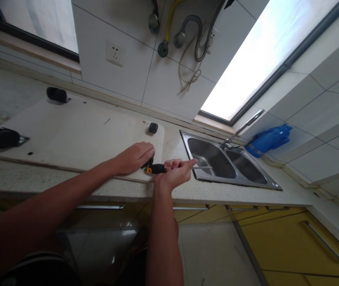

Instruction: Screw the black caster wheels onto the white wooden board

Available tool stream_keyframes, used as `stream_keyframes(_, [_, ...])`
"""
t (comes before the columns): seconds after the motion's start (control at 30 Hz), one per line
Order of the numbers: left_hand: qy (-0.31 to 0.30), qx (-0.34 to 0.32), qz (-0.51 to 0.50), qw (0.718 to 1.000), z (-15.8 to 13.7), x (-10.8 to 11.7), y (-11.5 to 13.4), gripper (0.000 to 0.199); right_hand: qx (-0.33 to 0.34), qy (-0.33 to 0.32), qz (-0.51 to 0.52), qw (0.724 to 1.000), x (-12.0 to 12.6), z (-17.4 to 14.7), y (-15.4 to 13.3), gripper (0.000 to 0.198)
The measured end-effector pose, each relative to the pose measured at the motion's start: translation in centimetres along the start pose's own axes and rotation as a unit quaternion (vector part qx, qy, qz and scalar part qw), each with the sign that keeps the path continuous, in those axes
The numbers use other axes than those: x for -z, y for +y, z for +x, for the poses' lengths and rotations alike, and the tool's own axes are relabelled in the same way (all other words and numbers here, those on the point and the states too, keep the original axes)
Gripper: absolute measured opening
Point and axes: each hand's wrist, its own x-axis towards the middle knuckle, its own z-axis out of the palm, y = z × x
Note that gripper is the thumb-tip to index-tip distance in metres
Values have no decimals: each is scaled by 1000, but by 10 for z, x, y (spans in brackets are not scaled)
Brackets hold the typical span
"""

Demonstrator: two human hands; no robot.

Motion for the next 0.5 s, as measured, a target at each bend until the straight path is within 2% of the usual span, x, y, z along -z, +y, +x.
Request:
stream_keyframes(0.23, [-9, -12, 37, 999, 0, -2, -1, 37, -2, 21, 6, 1000, 0, -6, -3, 57])
stream_keyframes(0.5, [-10, -10, 45, 999, -1, -2, -1, 35, -91, 36, 1, 995, 1, 11, 5, 48])
